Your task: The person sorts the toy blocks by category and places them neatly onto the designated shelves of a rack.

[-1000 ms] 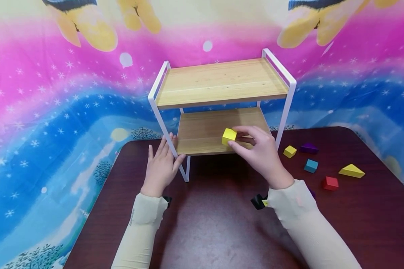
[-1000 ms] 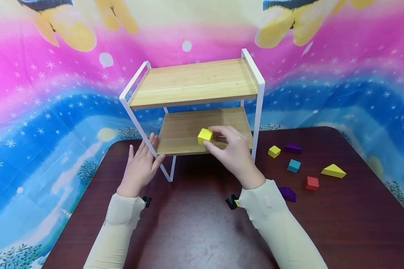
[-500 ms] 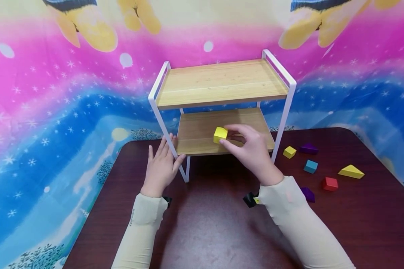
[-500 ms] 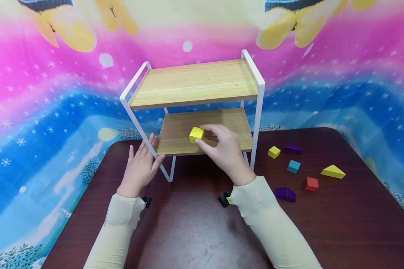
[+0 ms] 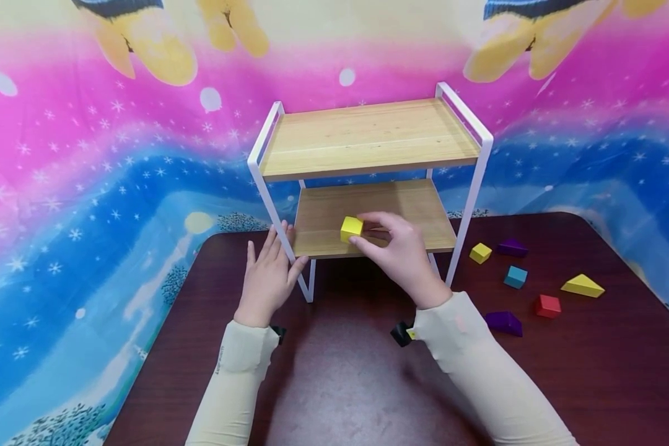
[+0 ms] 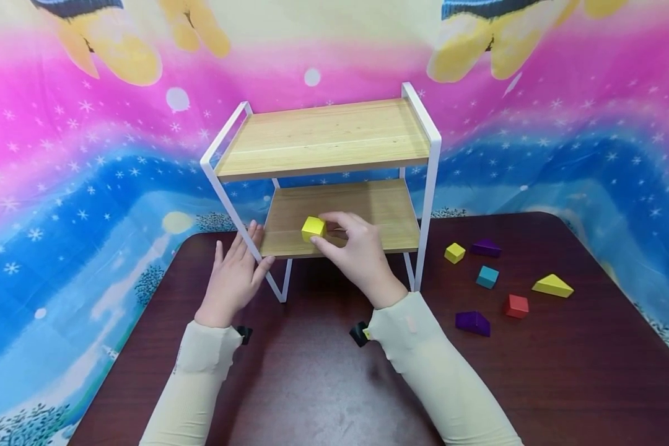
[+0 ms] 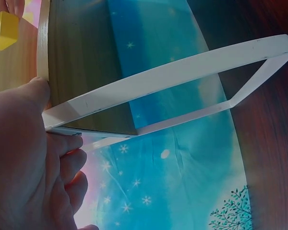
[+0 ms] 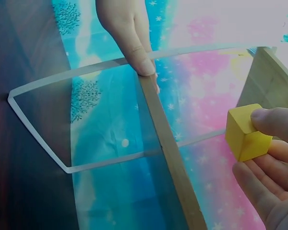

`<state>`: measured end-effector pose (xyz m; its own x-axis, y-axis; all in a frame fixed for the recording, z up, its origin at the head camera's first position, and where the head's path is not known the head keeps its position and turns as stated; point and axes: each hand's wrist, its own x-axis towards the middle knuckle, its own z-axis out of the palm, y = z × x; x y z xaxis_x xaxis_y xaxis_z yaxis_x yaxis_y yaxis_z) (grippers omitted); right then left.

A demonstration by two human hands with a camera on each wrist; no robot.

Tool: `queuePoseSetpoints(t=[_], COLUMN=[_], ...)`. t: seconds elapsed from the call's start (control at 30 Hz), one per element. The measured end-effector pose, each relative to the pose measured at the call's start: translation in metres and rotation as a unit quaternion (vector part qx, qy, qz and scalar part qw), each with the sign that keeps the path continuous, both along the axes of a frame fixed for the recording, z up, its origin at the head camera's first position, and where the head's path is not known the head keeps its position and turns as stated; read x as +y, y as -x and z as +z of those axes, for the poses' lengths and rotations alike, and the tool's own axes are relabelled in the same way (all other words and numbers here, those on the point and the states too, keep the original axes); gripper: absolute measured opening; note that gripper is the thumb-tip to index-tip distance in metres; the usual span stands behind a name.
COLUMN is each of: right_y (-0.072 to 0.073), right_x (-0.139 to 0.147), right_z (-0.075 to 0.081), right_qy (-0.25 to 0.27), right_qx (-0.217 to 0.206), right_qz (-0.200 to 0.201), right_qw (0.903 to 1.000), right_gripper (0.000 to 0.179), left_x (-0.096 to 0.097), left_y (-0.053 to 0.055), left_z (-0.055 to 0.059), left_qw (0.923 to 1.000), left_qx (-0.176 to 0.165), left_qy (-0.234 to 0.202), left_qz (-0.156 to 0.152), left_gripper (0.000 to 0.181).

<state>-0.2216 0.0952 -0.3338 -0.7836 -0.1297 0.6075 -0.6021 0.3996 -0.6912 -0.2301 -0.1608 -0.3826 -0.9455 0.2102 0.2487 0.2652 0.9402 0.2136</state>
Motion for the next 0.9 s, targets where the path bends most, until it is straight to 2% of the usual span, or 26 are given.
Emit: queuePoseSetpoints(t=[0.47,0.9], right_y=[0.001,0.005], right_x=[-0.023,-0.041], right_z=[-0.006,-0.010], right_qy=[0.014,0.019], right_qx=[0.018,0.004], right_qz=[0.017,0.022], right_qw=[0.9996,0.9996], right_gripper=[0.036,0.038], left_x=[-0.001,-0.002], left_y=[0.000,0.001], left_z=[-0.001,0.000], left_qw=[1.0000,0.9999], left_qx=[0.007,0.008], left_qy=[0.001,0.000], left_qz=[-0.002,-0.007], left_gripper=[0.074,0.073])
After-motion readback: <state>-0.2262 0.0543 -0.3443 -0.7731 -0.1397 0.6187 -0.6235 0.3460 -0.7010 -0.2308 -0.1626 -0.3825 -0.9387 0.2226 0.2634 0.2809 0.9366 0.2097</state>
